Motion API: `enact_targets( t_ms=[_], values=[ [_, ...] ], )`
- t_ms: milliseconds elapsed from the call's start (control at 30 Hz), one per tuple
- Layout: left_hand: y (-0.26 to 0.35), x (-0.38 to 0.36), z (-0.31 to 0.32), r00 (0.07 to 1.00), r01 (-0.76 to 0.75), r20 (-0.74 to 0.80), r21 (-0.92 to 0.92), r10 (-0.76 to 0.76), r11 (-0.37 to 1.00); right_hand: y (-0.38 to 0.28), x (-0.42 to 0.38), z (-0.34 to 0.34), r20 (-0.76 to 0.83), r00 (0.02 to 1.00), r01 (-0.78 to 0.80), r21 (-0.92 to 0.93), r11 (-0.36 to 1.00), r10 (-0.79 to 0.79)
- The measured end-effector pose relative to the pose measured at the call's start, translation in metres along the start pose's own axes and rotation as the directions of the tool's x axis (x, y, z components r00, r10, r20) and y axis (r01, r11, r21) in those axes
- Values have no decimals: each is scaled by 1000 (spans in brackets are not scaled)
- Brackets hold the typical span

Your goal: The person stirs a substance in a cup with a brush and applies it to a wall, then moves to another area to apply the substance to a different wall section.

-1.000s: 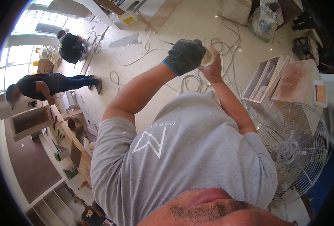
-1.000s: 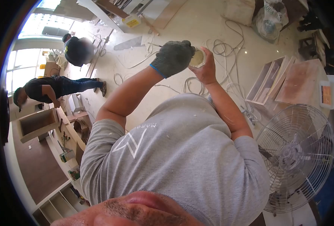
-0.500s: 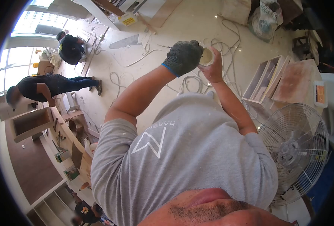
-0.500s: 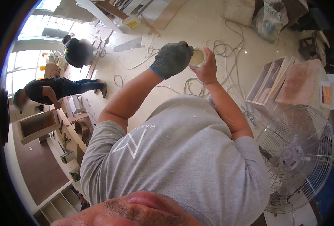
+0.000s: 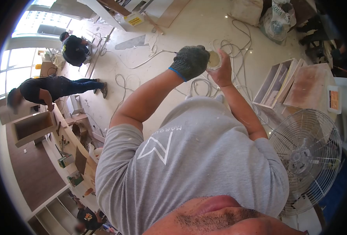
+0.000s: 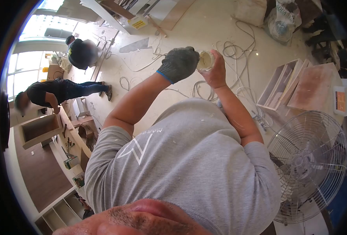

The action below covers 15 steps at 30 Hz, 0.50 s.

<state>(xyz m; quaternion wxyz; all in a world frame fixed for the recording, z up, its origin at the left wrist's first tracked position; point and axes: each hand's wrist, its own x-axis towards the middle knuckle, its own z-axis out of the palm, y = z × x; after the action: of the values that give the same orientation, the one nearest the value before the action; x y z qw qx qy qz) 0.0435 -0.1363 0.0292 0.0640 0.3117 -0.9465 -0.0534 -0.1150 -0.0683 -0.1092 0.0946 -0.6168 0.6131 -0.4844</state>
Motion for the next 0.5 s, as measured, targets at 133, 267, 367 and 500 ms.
enact_targets(
  t_ms=[133,267,367,500],
  values=[
    [14,1,-5,972,72,226,-51,-59,996,3,1,1,0,1000,-7,-3,1000,7],
    [3,2,-1,986,60,158,1,-59,998,3,0,3,1,1000,21,-6,1000,-21],
    [11,2,-1,975,67,213,-37,-57,997,1,0,2,-2,1000,8,-16,1000,-8],
    [-2,8,2,997,61,36,5,-62,998,1,0,1,5,1000,-12,-22,1000,13]
  ],
)
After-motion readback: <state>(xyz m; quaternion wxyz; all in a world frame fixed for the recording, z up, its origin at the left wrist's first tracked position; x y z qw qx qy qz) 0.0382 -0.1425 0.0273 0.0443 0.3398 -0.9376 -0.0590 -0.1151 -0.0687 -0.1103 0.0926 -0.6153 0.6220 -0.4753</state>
